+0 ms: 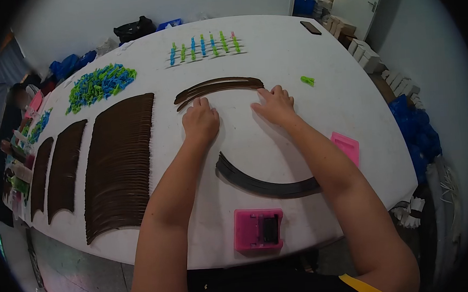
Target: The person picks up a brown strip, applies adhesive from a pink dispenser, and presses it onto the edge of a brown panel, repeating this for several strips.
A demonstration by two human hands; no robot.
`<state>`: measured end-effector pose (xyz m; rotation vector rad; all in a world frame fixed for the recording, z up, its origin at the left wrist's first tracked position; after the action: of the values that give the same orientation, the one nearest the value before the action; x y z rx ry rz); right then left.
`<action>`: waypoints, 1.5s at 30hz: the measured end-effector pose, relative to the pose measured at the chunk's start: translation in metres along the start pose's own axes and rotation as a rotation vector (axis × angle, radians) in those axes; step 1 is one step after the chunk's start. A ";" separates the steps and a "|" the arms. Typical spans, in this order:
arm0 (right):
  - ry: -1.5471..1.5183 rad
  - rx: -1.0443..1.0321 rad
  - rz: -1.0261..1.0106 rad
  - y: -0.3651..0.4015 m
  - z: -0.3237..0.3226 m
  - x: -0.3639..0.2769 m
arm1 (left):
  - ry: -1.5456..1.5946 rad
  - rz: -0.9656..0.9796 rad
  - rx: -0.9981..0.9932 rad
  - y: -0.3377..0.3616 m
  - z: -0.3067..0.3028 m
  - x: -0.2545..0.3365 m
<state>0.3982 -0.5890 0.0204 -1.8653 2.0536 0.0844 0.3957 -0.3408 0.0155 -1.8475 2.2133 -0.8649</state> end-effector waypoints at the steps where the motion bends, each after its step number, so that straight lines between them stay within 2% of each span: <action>1: -0.004 -0.003 -0.010 0.000 0.000 -0.001 | -0.009 -0.032 0.015 0.002 -0.003 -0.004; 5: -0.006 -0.010 -0.006 -0.001 0.002 0.001 | -0.045 -0.047 0.103 0.007 -0.004 -0.014; 13: -0.059 -0.040 -0.045 0.004 -0.001 0.020 | -0.037 -0.071 0.077 0.008 -0.003 -0.013; 15: -0.257 -0.005 -0.095 0.007 0.005 0.034 | -0.040 -0.080 0.062 0.008 -0.004 -0.012; 16: -0.256 -0.007 -0.097 0.019 -0.005 0.032 | -0.043 -0.090 0.045 0.008 -0.005 -0.012; 18: -0.354 0.098 -0.360 0.056 -0.045 0.022 | -0.043 -0.102 0.027 0.007 -0.004 -0.012; 21: -0.448 0.090 -0.475 0.114 -0.092 0.015 | -0.039 -0.143 0.032 0.006 -0.004 -0.014; 24: -0.495 0.055 -0.500 0.167 -0.114 0.027 | -0.030 -0.171 0.004 0.006 -0.007 -0.012; 29: -0.377 0.166 -0.532 0.249 -0.111 0.064 | -0.057 -0.201 -0.033 0.005 -0.009 -0.011; 32: -0.294 0.230 -0.563 0.273 -0.107 0.068 | -0.030 -0.201 -0.060 0.005 -0.011 -0.012; 35: -0.263 0.308 -0.571 0.277 -0.105 0.065 | 0.001 -0.174 0.000 0.009 -0.005 -0.018; 39: -0.300 0.371 -0.558 0.275 -0.103 0.066 | -0.034 -0.164 -0.048 0.024 -0.013 -0.020; 41: -0.302 0.400 -0.556 0.276 -0.103 0.067 | 0.064 -0.147 0.009 0.043 -0.023 -0.021; 45: -0.273 0.456 -0.597 0.278 -0.100 0.070 | 0.209 -0.100 -0.102 0.092 -0.067 -0.008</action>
<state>0.1007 -0.6497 0.0378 -1.9444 1.1550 -0.2475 0.2887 -0.3026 0.0229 -2.0141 2.3430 -1.0242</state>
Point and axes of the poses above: each hand's wrist, its own y-axis away from the middle knuckle, its own z-axis out of the palm, x = y × z, the point moved 4 cm from there along -y, towards the middle knuckle, and after that the axes turned 9 degrees about x, right-handed, at the moved point
